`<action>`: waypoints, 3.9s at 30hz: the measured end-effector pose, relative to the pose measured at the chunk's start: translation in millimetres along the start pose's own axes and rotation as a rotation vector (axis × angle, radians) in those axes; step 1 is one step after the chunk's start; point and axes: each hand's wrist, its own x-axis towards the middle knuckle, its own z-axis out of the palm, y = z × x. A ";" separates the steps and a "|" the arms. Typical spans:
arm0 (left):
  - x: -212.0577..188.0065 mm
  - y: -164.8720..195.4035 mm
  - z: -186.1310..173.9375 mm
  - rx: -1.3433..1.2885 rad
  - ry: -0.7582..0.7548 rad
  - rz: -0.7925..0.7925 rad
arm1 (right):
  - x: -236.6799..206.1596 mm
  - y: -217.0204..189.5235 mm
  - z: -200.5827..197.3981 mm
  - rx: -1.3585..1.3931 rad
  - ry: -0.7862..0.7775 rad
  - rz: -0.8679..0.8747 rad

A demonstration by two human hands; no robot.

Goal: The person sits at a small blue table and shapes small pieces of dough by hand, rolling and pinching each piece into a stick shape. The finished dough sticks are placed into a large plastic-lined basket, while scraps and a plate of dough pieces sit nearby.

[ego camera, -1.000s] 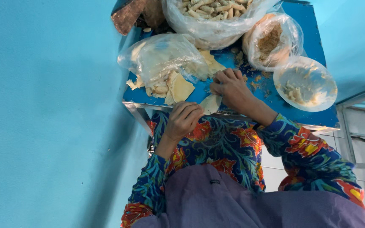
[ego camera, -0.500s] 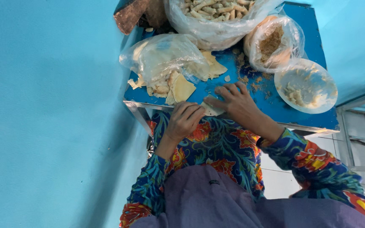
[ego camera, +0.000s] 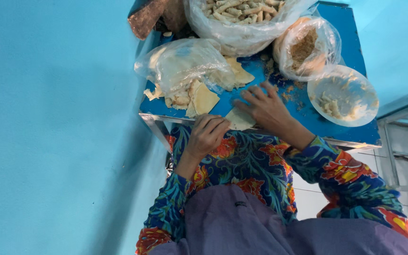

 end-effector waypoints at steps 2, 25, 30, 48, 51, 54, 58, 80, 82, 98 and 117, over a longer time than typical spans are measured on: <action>-0.8 -0.7 0.4 0.004 0.006 -0.004 | -1.5 2.9 -5.3 -0.096 -0.075 0.032; 14.0 15.4 0.1 -0.028 0.026 -0.014 | -28.8 119.1 -27.7 0.258 0.103 0.412; 11.4 15.1 5.1 -0.023 0.026 -0.033 | -11.9 177.7 1.3 0.428 -0.036 0.595; -6.7 -3.0 -6.4 -0.017 0.058 0.009 | 21.3 161.2 20.4 0.145 -0.383 0.523; -7.5 -7.0 -6.2 0.002 0.070 0.022 | 16.8 161.3 10.7 0.354 -0.300 0.647; -5.9 -4.5 -7.0 -0.010 0.052 0.002 | 10.0 127.8 0.2 0.655 -0.229 0.701; -1.4 6.0 -7.8 -0.009 0.067 -0.014 | 7.8 43.4 -4.0 0.953 -0.114 0.463; 0.8 27.8 0.1 0.178 0.031 -0.093 | -47.7 -18.3 -16.3 0.417 -0.029 0.042; -1.9 28.2 -0.3 0.260 0.021 -0.062 | -48.5 -19.9 -15.3 0.373 -0.058 0.025; -19.0 27.7 7.7 0.315 -0.084 -0.023 | -35.1 -25.0 -20.1 0.609 0.021 0.084; 44.5 28.1 9.3 0.020 -0.260 -0.393 | 0.0 -9.2 -26.5 1.093 -0.201 0.514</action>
